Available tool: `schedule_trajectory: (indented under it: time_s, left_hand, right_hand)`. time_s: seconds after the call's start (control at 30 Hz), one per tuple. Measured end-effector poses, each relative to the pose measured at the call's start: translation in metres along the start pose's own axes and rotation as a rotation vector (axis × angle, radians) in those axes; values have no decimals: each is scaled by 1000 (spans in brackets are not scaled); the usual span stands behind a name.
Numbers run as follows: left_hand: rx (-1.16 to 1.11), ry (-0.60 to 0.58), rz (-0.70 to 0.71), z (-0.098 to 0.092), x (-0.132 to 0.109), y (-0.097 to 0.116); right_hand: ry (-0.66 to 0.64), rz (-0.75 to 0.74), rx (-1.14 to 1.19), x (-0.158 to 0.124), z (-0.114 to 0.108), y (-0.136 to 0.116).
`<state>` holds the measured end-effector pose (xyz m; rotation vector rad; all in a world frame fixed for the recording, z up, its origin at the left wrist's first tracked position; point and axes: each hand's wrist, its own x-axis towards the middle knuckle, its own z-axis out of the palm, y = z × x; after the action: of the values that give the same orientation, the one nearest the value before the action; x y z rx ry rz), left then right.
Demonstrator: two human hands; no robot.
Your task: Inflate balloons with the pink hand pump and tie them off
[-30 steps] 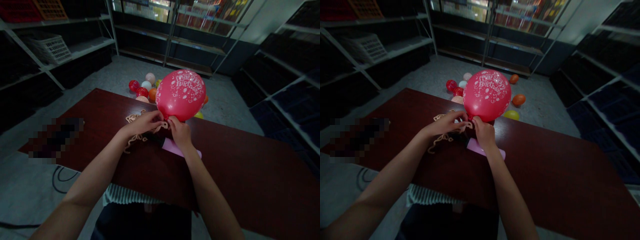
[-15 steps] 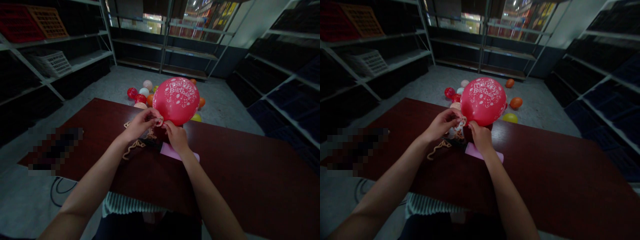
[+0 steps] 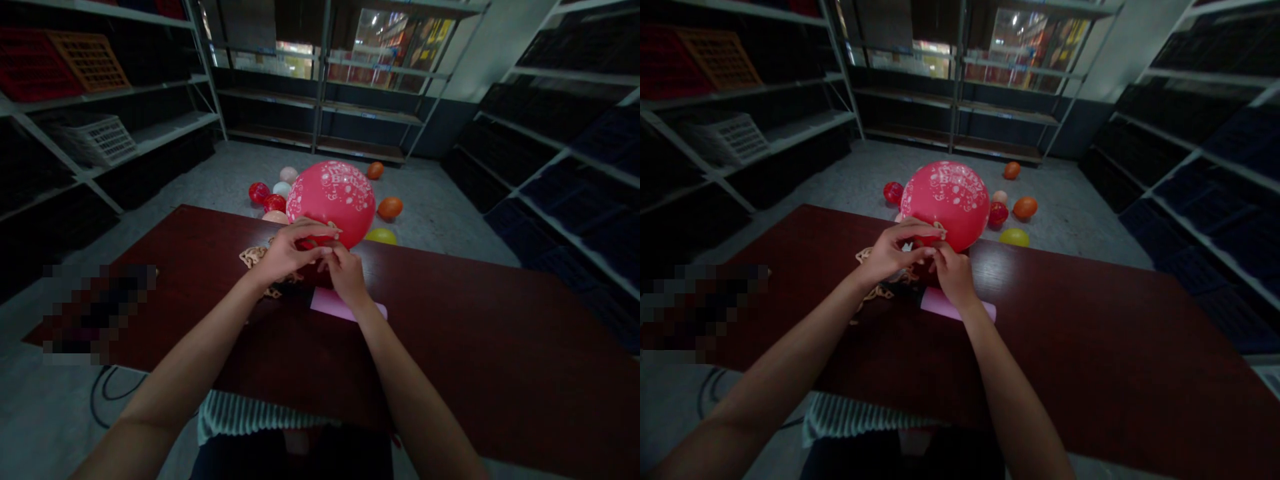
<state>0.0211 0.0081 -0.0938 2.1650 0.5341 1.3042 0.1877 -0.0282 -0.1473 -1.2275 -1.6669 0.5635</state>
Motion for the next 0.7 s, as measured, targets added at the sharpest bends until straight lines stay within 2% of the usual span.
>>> schedule_trajectory:
  time_s: [0.1, 0.23, 0.4, 0.57, 0.7]
  left_hand:
    - [51, 15, 18, -5, -10, -9]
    - [105, 23, 55, -8, -13, -5]
    - [221, 25, 209, -2, -17, 0]
    - [273, 138, 302, 6, -23, 5]
    - [221, 232, 251, 13, -23, 12]
  right_hand:
    - [7, 18, 204, 1, 1, -3]
    - [-27, 62, 412, 4, 1, -8]
    - [-69, 173, 552, 1, 4, -10]
    - [-82, 182, 582, -1, 4, -8]
    - [-113, 188, 549, 1, 3, -7]
